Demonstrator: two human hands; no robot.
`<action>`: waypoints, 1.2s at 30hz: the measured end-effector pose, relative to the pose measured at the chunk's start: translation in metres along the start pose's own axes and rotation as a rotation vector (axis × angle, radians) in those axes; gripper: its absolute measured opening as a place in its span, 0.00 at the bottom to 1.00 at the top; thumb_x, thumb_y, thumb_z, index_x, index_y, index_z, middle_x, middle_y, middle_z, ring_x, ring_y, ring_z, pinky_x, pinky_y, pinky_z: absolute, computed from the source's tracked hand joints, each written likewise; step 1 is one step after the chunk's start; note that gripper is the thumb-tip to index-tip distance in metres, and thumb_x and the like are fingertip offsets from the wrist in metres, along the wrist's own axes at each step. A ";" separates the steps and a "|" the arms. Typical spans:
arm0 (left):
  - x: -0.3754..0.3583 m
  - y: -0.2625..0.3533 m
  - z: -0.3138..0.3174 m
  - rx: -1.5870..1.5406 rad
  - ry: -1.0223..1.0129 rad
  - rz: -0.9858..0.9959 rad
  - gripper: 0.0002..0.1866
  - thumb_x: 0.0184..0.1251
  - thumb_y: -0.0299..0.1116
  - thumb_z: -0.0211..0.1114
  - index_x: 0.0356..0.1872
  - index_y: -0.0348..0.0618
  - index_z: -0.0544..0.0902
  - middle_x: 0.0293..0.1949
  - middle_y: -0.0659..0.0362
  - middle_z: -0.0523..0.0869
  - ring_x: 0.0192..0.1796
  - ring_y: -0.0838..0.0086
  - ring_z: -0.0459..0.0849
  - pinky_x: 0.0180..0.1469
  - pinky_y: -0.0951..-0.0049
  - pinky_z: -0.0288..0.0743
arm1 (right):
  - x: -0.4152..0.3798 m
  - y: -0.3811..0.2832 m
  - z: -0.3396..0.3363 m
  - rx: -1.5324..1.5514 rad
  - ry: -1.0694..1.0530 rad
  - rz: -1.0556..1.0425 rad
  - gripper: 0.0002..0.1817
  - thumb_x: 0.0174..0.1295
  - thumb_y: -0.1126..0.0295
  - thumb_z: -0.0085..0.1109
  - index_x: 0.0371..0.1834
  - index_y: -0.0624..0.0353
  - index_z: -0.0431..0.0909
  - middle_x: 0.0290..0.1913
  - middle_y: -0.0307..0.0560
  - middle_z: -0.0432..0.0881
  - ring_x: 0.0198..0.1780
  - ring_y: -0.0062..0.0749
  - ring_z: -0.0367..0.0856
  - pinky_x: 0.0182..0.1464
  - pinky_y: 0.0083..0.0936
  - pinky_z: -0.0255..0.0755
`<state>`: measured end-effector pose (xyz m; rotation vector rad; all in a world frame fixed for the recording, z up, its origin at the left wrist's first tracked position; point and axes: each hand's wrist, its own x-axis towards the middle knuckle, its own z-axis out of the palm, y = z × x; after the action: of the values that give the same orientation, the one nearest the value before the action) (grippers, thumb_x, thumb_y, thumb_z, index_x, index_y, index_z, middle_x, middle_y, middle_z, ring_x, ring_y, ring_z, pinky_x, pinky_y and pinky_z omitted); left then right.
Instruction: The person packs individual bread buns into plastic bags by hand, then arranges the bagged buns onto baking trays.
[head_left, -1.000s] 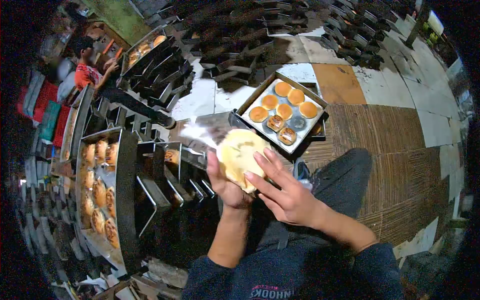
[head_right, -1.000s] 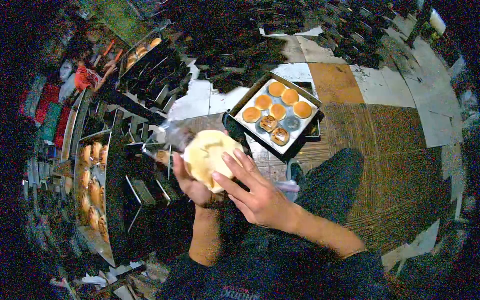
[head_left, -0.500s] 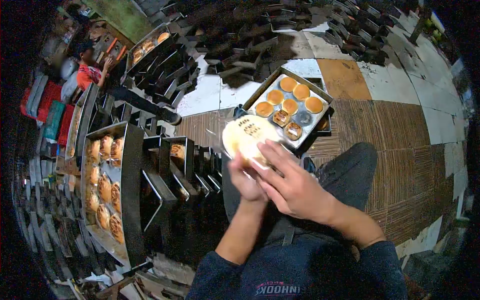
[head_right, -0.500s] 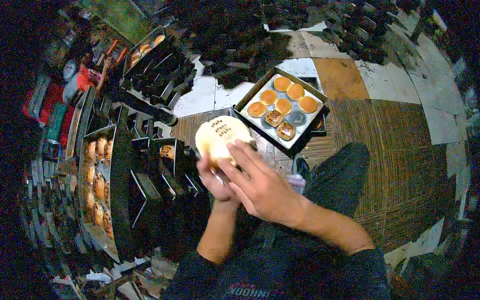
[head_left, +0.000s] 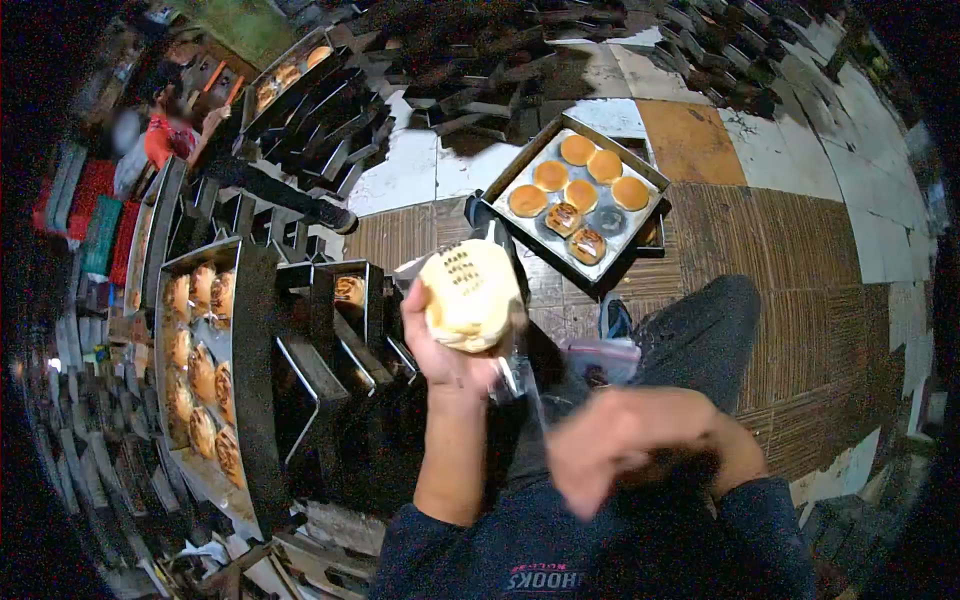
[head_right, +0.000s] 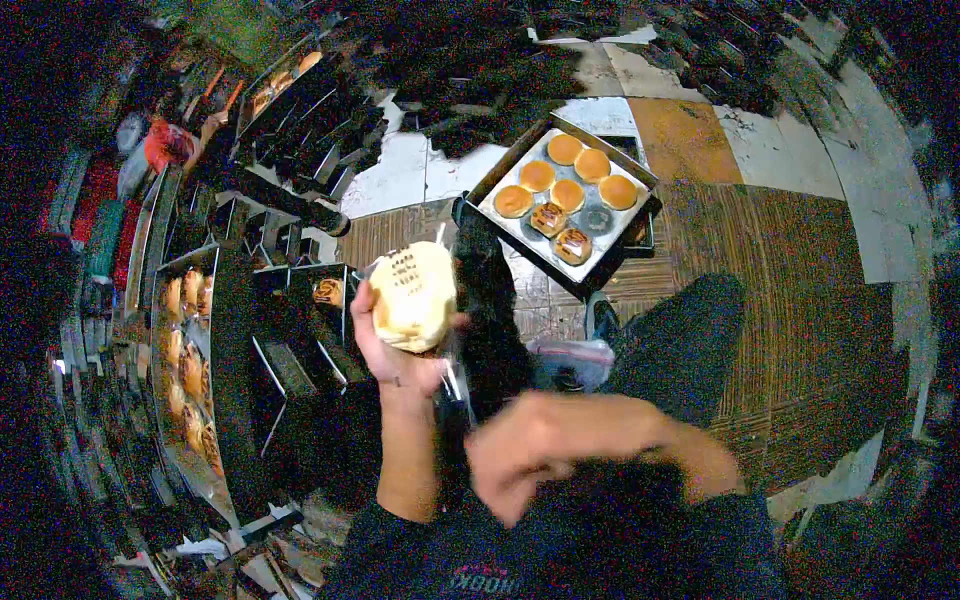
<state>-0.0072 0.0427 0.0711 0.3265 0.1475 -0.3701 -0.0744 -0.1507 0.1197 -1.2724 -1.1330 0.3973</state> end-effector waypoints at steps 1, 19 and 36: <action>0.000 0.009 -0.004 -0.019 -0.030 -0.001 0.33 0.63 0.58 0.53 0.60 0.43 0.73 0.56 0.47 0.81 0.52 0.52 0.82 0.48 0.44 0.79 | -0.009 -0.003 -0.009 0.134 -0.153 -0.016 0.04 0.58 0.74 0.59 0.30 0.63 0.75 0.30 0.48 0.78 0.35 0.37 0.80 0.35 0.31 0.73; -0.042 -0.021 -0.030 1.521 0.091 0.889 0.08 0.66 0.30 0.66 0.33 0.35 0.84 0.32 0.52 0.86 0.38 0.66 0.84 0.42 0.73 0.77 | 0.003 0.052 0.013 -0.287 1.272 0.174 0.06 0.62 0.73 0.64 0.36 0.65 0.84 0.31 0.45 0.80 0.35 0.25 0.77 0.39 0.21 0.71; -0.005 0.018 -0.097 1.711 0.063 1.153 0.03 0.60 0.24 0.67 0.33 0.36 0.85 0.27 0.54 0.83 0.30 0.66 0.82 0.36 0.70 0.76 | 0.032 0.157 -0.023 -0.817 0.967 0.042 0.05 0.52 0.74 0.70 0.28 0.61 0.82 0.25 0.45 0.75 0.26 0.34 0.74 0.28 0.28 0.68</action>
<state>-0.0131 0.0927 -0.0139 1.9893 -0.3555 0.7904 0.0112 -0.0887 -0.0029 -1.8736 -0.3982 -0.6903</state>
